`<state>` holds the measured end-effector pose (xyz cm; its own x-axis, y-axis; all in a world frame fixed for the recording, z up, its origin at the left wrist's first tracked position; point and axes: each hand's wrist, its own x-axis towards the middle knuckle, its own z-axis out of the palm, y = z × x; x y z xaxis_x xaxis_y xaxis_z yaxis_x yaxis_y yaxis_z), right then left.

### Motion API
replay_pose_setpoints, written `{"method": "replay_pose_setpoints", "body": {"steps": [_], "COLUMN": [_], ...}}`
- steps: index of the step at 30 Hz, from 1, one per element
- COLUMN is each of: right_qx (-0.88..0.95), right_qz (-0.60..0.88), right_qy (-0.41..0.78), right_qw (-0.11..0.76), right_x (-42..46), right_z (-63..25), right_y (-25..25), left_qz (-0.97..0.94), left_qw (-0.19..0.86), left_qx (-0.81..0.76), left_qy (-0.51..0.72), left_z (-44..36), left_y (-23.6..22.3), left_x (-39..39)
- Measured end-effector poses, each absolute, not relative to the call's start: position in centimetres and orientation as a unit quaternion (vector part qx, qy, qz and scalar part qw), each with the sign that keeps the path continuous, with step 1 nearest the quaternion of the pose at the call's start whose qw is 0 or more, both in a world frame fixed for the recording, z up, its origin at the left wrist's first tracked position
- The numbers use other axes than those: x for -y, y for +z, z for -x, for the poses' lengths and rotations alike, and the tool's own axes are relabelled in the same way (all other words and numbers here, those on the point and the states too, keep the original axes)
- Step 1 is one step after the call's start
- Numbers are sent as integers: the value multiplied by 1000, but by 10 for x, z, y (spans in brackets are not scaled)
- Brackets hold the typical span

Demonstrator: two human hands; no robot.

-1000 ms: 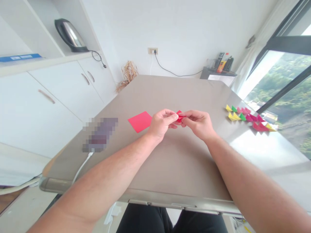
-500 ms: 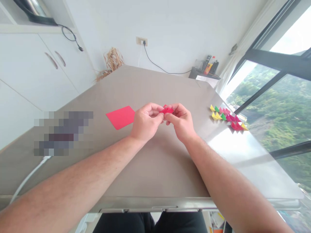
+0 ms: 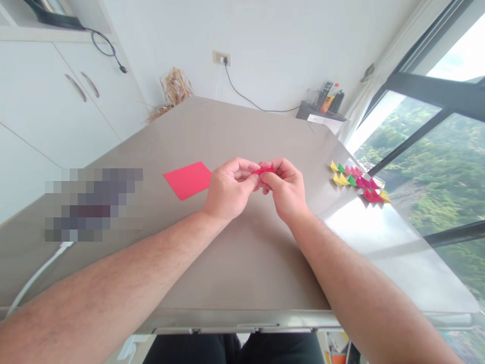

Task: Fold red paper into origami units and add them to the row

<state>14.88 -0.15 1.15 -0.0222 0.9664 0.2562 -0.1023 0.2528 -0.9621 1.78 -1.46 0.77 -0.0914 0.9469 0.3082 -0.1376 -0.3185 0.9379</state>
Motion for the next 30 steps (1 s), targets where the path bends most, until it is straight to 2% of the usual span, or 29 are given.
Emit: {"method": "replay_pose_setpoints", "body": {"steps": [7,12,24,30], "right_qx": [529,543,586,593], "right_qz": [386,377,334,322], "right_qy": [464,488,469,461], "right_qw": [597,571,570,576], "right_x": [1,0,-7,-5], "right_z": [-147,-152,-159,-162], "right_y": [14,14,9,14], "left_qz": [-531,-498,-421,-460], "left_qw": [434,474,528,497], "left_qx": [-366,-387,-392,-390], "left_qy": [629,614,625,624], "left_z": [-20,-13,-8,-6], "left_y": [5,7,9,9], "left_x": [13,10,6,6]}}
